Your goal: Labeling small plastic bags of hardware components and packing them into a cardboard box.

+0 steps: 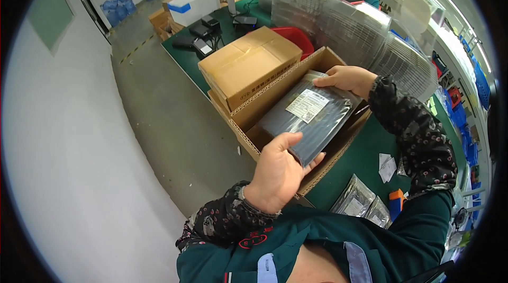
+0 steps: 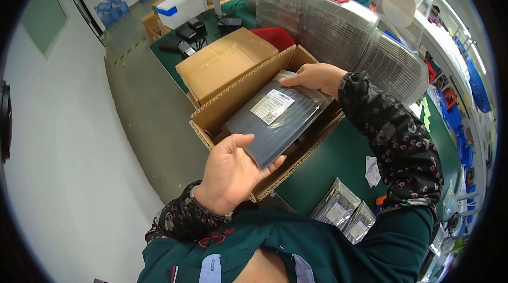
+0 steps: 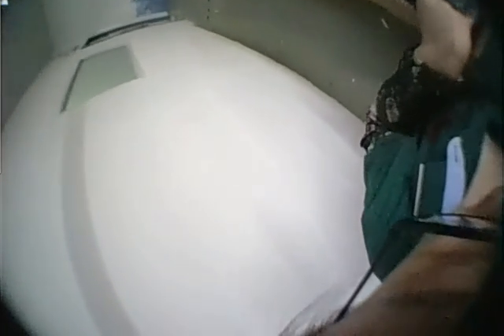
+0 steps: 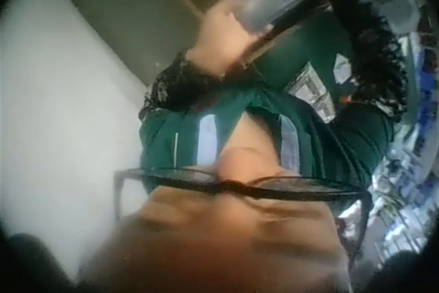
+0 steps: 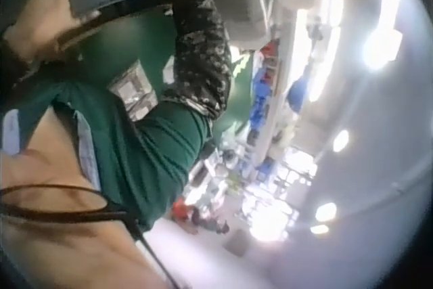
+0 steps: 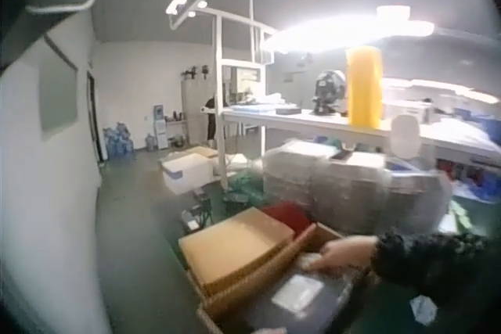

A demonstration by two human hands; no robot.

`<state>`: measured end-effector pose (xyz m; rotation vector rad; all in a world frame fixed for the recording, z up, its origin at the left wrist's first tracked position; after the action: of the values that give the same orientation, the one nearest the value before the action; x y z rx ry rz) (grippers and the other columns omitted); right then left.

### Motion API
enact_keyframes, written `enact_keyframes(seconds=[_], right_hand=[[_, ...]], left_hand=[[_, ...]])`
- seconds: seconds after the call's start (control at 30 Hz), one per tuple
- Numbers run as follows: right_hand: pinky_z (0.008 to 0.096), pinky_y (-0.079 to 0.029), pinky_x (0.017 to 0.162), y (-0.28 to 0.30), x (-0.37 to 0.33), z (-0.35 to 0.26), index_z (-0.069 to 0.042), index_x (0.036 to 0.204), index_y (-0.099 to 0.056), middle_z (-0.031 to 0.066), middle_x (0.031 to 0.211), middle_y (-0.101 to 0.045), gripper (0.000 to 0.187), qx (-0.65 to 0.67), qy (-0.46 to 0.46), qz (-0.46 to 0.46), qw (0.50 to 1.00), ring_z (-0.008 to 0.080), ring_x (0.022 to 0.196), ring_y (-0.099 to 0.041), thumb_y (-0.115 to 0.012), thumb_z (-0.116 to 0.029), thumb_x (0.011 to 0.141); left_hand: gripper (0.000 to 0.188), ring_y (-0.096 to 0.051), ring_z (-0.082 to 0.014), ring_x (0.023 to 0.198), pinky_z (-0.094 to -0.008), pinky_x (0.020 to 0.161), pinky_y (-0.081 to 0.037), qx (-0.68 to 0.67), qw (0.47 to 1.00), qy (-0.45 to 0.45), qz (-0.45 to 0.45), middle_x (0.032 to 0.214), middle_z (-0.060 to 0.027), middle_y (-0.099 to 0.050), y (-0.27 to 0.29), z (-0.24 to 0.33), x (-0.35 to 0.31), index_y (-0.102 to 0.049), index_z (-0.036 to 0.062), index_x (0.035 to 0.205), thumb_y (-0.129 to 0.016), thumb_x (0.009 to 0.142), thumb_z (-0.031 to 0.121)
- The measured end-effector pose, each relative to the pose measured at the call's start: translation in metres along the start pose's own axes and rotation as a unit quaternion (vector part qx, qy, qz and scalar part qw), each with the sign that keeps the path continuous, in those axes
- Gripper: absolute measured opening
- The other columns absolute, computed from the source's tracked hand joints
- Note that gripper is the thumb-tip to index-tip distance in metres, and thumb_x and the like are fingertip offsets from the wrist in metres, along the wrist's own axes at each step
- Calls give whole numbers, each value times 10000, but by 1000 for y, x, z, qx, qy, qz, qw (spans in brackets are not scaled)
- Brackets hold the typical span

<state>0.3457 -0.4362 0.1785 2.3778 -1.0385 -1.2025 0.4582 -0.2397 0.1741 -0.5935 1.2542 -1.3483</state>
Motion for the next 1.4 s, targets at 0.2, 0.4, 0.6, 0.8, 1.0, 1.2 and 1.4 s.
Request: enact_keyframes(seconds=[0.2, 0.4, 0.6, 0.8, 1.0, 1.2, 1.4], right_hand=[[300, -428, 737, -35, 34, 18, 70, 1041, -558, 147, 963, -599, 553, -9, -55, 9, 998, 211, 847, -569, -599, -421, 789], [311, -403, 827, -48, 35, 40, 50, 1171, -453, 156, 1124, -524, 598, -92, -73, -30, 993, 223, 983, -517, -574, -413, 812], [356, -346, 931, -58, 54, 73, -12, 1240, -408, 166, 1204, -471, 646, 89, -35, -68, 993, 248, 1106, -449, -568, -458, 801], [323, -316, 956, -73, 35, 52, 4, 1268, -358, 152, 1246, -444, 634, -10, -184, -76, 980, 236, 1156, -401, -551, -410, 829], [332, -348, 922, -84, 37, 39, 20, 1235, -379, 163, 1202, -475, 628, -90, -101, -161, 978, 260, 1109, -441, -562, -405, 811], [349, -459, 728, -65, 51, 27, 42, 1006, -544, 192, 886, -603, 491, -262, 26, -111, 958, 288, 831, -586, -623, -372, 752], [369, -472, 636, -12, -43, -44, -21, 895, -552, 132, 799, -602, 247, -381, 338, 250, 823, 290, 732, -590, -601, -222, 761]], left_hand=[[327, -361, -215, 1109, -417, 960, -292, -25, 992, -19, 122, 1155, -101, -380, 14, -7, 5, -373, 13, 1086, -503, 794, 83], [637, -223, -303, 1286, -412, 1028, -222, 175, 968, -169, -65, 1378, -231, -208, -30, 43, -25, -184, -45, 1329, -455, 761, 56], [395, -407, -322, 1149, -404, 963, -315, 642, 572, -510, -3, 1176, -205, -452, 17, 87, -12, -383, -37, 1184, -451, 816, 90], [318, -410, -343, 1134, -418, 976, -301, 666, 585, -461, 43, 1165, -214, -438, 26, 91, 3, -537, -40, 1018, -378, 754, 40], [370, -431, -334, 1113, -408, 969, -316, 643, 604, -467, 61, 1141, -208, -456, 28, 92, 0, -539, -38, 985, -339, 675, -17], [311, -458, -288, 1080, -388, 947, -347, 590, 632, -495, 92, 1080, -194, -494, 25, 90, 8, -546, -41, 899, -339, 667, -25], [318, -485, -235, 1028, -350, 919, -381, 445, 758, -462, 120, 1074, -168, -501, 55, 110, 19, -501, -54, 976, -317, 721, -9]])
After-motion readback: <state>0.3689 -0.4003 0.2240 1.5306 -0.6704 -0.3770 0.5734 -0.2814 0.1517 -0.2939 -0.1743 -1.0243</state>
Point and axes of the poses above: each hand's wrist, its own x-axis towards the middle knuckle, its own y-axis out of the back of the hand, z = x × y, the point moved 5 cm from there along x, towards the middle knuckle
